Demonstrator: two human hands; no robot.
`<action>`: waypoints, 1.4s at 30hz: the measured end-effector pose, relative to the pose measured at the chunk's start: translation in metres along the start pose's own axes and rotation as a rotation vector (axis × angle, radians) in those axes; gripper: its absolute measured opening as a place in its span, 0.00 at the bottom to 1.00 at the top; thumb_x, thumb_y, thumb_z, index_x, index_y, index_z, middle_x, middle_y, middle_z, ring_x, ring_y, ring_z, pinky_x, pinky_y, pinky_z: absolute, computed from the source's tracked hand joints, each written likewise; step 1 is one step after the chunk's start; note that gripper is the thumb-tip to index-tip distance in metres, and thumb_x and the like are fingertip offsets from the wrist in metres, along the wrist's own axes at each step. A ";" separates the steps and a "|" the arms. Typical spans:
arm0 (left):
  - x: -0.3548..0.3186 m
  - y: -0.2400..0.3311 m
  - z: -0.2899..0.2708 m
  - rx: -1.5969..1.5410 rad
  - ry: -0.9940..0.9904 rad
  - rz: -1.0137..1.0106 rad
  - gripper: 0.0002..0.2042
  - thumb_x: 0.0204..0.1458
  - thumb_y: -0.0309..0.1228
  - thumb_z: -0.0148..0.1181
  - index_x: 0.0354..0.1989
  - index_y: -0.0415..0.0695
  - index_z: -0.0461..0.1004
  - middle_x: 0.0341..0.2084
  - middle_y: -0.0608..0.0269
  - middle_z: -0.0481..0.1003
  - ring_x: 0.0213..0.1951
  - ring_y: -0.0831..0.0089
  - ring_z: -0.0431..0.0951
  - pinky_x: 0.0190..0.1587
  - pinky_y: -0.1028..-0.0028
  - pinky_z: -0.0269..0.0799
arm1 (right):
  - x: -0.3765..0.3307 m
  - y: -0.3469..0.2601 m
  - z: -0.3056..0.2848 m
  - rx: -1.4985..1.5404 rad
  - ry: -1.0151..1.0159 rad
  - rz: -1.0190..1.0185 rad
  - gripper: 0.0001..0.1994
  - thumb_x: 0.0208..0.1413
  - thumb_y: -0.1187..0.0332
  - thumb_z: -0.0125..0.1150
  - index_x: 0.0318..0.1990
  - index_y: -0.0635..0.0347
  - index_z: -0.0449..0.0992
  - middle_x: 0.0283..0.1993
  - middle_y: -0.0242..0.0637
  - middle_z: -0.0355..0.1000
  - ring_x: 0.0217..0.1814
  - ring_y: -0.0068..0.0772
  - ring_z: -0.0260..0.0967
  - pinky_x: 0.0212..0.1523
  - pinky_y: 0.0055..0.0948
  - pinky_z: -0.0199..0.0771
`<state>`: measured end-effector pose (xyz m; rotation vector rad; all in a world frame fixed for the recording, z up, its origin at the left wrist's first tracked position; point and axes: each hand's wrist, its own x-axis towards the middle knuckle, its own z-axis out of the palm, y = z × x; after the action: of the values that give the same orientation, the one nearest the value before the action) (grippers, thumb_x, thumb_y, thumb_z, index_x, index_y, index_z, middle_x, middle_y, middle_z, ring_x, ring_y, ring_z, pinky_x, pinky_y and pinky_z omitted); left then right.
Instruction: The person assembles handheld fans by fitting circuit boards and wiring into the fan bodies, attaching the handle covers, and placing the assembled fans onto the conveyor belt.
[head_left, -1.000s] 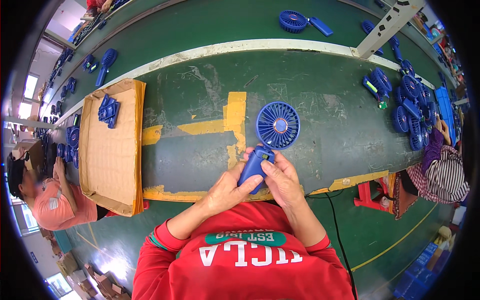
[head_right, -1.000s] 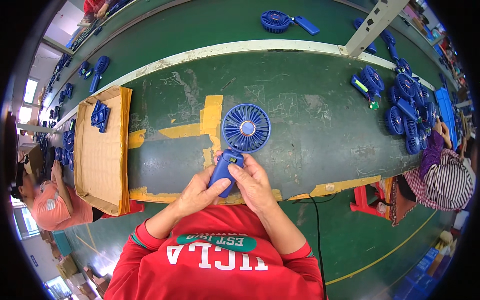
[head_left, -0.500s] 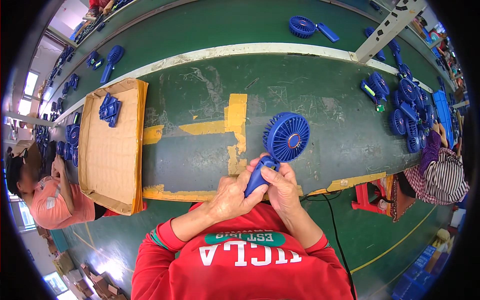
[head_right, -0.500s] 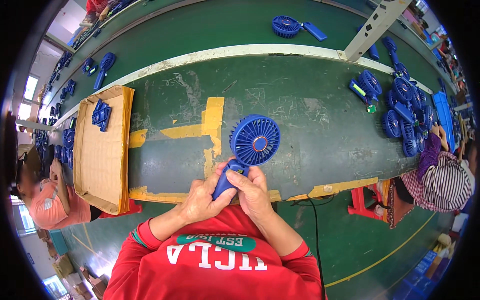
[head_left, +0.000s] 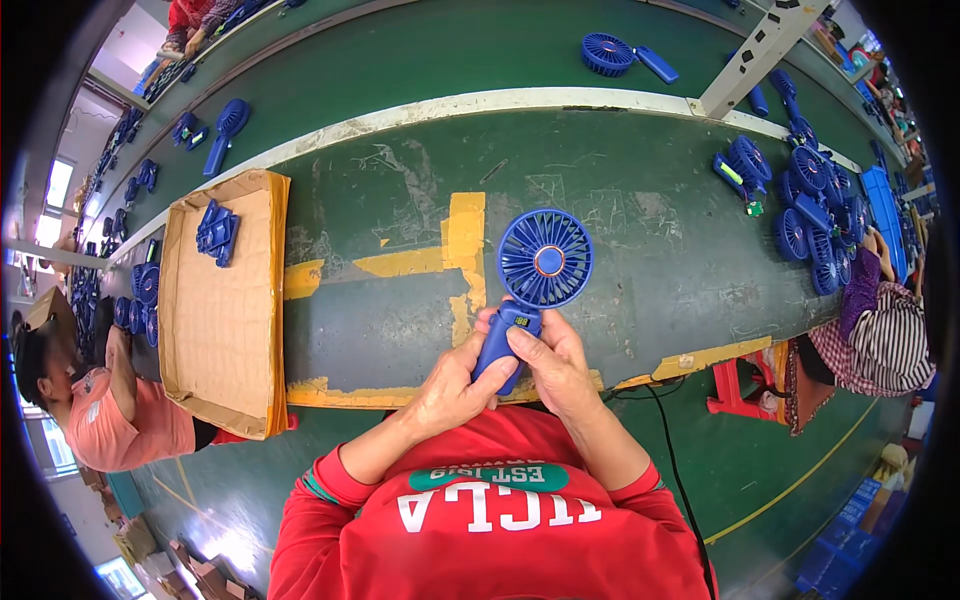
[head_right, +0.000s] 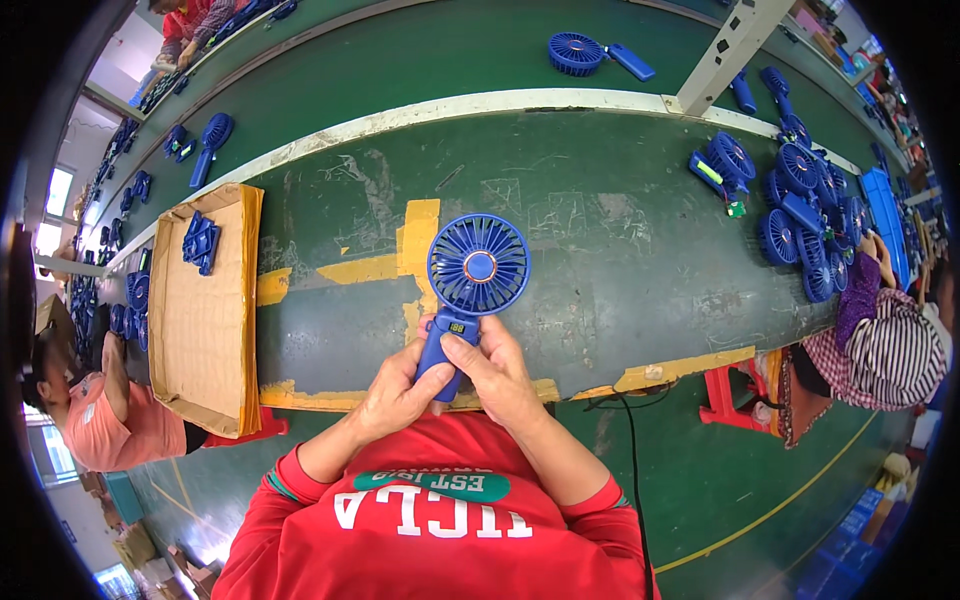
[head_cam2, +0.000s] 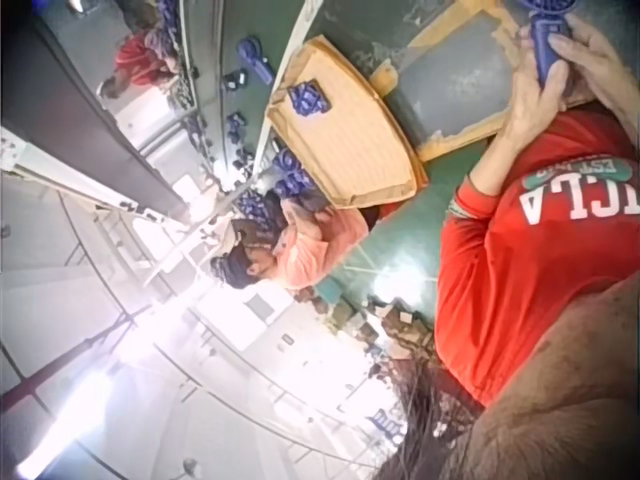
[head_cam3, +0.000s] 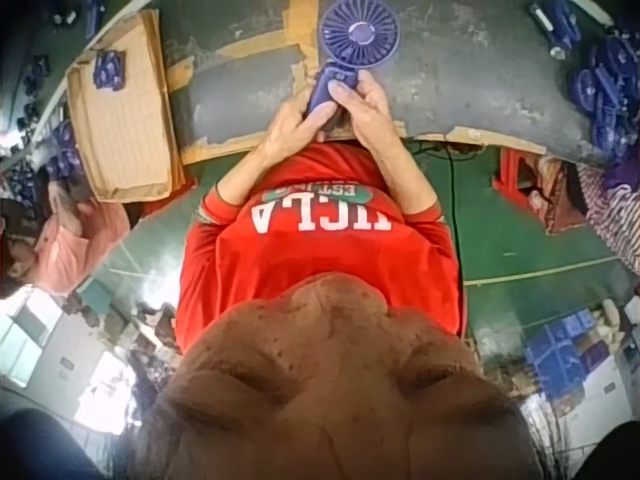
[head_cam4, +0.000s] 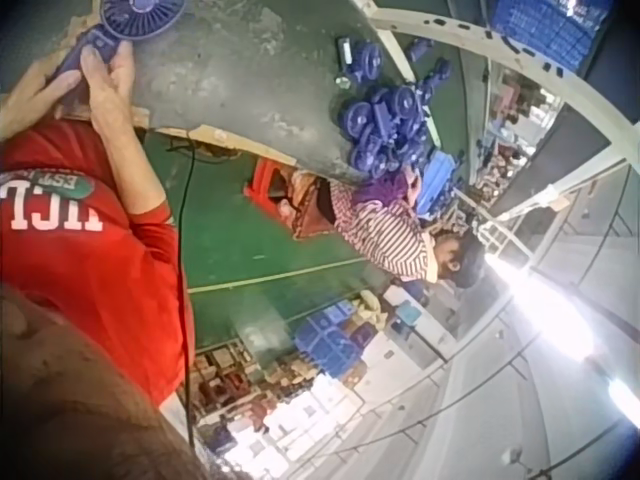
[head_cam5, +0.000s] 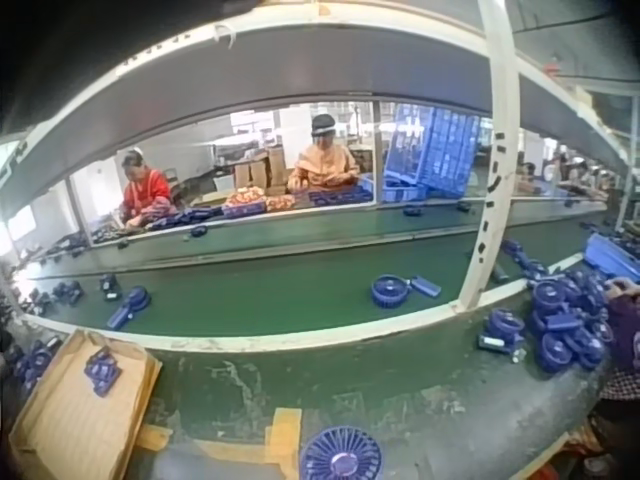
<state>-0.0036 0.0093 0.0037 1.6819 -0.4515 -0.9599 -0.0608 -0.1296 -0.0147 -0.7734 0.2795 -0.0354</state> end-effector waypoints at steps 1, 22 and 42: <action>0.000 0.000 0.001 0.007 0.000 0.002 0.20 0.55 0.35 0.50 0.50 0.33 0.61 0.22 0.60 0.71 0.19 0.78 0.71 0.23 0.76 0.69 | 0.000 0.002 -0.002 -0.017 -0.008 -0.027 0.18 0.57 0.71 0.51 0.54 0.63 0.60 0.49 0.40 0.67 0.50 0.28 0.66 0.50 0.29 0.69; 0.057 0.024 -0.044 -0.364 0.021 -0.016 0.15 0.53 0.36 0.52 0.42 0.37 0.67 0.24 0.61 0.74 0.20 0.79 0.71 0.26 0.81 0.67 | 0.035 -0.037 -0.029 -0.266 0.075 -0.047 0.20 0.59 0.63 0.47 0.54 0.68 0.61 0.51 0.49 0.67 0.52 0.39 0.67 0.52 0.34 0.68; 0.245 0.051 -0.348 0.911 0.958 -0.142 0.25 0.45 0.45 0.56 0.44 0.36 0.71 0.46 0.43 0.69 0.48 0.51 0.71 0.48 0.63 0.69 | 0.094 -0.066 0.019 -0.639 -0.431 0.187 0.15 0.58 0.71 0.49 0.52 0.64 0.65 0.48 0.41 0.70 0.51 0.32 0.68 0.50 0.28 0.69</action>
<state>0.4237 0.0334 -0.0111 2.7608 -0.0891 0.1155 0.0395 -0.1765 0.0223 -1.3578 -0.0596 0.4112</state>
